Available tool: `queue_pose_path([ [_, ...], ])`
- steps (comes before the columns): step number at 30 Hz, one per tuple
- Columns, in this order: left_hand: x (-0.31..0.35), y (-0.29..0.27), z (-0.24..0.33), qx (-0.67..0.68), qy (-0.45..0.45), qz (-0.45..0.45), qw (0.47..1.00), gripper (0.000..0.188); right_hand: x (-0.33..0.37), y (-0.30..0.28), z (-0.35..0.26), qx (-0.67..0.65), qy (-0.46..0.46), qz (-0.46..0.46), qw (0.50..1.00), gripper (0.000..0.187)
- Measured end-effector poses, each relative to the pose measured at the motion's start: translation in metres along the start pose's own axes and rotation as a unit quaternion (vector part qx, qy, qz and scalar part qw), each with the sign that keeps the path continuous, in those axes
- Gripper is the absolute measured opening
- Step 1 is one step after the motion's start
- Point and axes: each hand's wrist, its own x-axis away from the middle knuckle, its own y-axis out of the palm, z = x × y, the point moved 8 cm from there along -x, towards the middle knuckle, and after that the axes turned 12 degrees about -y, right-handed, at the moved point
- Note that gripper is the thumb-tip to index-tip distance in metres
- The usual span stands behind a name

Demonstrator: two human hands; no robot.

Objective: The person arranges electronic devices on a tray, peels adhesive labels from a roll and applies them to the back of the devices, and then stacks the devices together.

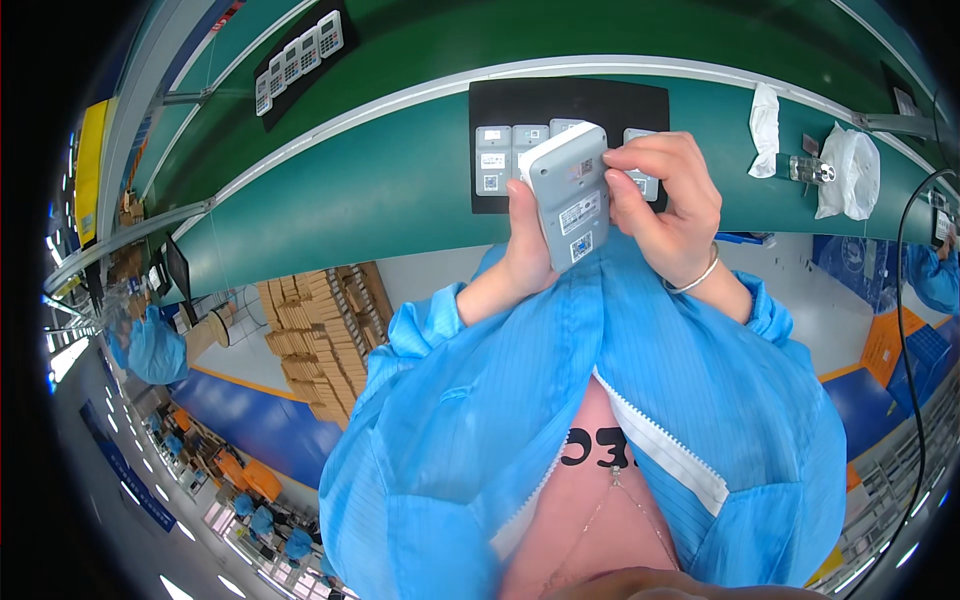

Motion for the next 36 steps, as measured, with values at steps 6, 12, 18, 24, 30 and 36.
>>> queue_pose_path([
  [6,-0.001,-0.011,-0.004,-0.028,0.075,0.041,0.996,0.094,-0.001,0.005,-0.003,0.013,-0.007,0.014,1.000,0.018],
  [12,-0.001,-0.015,-0.001,-0.070,0.093,0.069,0.991,0.103,0.002,0.008,0.003,-0.012,0.025,0.030,0.999,0.017],
  [18,-0.001,-0.017,-0.003,-0.091,0.091,0.032,0.991,0.106,0.004,0.009,0.009,-0.048,0.061,0.042,0.996,0.013],
  [24,-0.004,-0.021,-0.006,-0.103,0.098,0.043,0.989,0.107,0.010,0.020,0.020,-0.093,0.129,0.035,0.987,0.011],
  [30,-0.019,-0.043,-0.005,-0.066,0.075,0.133,0.986,0.087,0.030,0.029,0.029,-0.265,0.237,-0.067,0.932,0.009],
  [36,-0.040,-0.071,-0.016,0.052,-0.041,0.111,0.992,0.085,0.133,-0.079,0.111,-0.236,0.424,0.058,0.872,0.011],
])
